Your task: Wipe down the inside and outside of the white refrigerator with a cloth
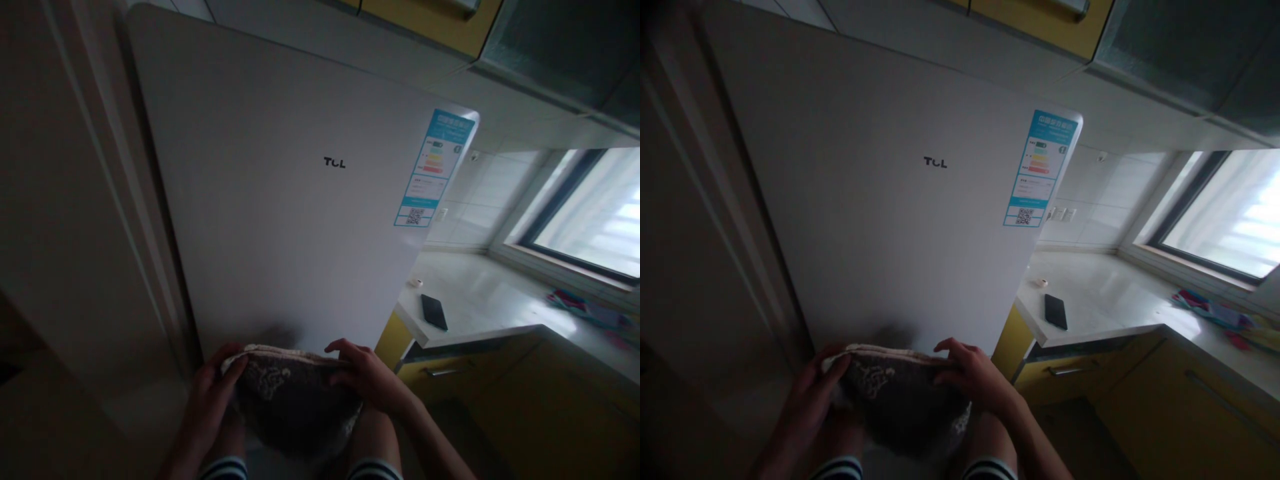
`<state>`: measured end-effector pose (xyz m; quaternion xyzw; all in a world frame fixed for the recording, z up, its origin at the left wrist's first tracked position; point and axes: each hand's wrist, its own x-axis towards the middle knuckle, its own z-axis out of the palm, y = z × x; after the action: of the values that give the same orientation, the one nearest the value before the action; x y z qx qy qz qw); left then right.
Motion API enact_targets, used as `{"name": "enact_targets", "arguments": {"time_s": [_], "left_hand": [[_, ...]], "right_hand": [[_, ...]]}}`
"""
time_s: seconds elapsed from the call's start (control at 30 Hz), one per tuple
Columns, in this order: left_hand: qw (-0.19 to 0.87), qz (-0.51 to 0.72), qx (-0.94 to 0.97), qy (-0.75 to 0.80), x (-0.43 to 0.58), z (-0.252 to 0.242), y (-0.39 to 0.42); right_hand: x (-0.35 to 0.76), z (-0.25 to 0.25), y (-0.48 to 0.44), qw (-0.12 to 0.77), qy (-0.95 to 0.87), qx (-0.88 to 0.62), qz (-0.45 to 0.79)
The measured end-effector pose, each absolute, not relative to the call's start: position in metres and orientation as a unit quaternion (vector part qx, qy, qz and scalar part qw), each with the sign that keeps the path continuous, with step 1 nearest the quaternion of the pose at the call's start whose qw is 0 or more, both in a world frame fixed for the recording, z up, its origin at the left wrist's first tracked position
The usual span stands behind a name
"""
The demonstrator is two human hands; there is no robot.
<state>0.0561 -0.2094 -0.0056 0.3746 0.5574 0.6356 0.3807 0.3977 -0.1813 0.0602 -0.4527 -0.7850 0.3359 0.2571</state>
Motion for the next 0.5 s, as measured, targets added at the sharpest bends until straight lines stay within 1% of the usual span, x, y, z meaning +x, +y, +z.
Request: {"name": "enact_targets", "arguments": {"time_s": [0.1, 0.17, 0.3, 0.37, 0.5], "left_hand": [[0.419, 0.658, 0.33, 0.533, 0.059, -0.001, -0.215], [0.408, 0.673, 0.32, 0.527, 0.057, 0.002, -0.218], [0.347, 0.683, 0.331, 0.551, 0.047, 0.005, -0.221], [0.337, 0.678, 0.341, 0.557, 0.044, 0.007, -0.223], [0.401, 0.651, 0.35, 0.541, 0.042, 0.009, -0.227]], "right_hand": [[0.408, 0.069, -0.181, 0.234, -0.79, -0.411, 0.391], [0.416, 0.069, -0.18, 0.23, -0.783, -0.417, 0.399], [0.425, 0.072, -0.181, 0.238, -0.796, -0.424, 0.36], [0.425, 0.078, -0.184, 0.249, -0.813, -0.408, 0.333], [0.422, 0.092, -0.189, 0.28, -0.826, -0.38, 0.309]]}}
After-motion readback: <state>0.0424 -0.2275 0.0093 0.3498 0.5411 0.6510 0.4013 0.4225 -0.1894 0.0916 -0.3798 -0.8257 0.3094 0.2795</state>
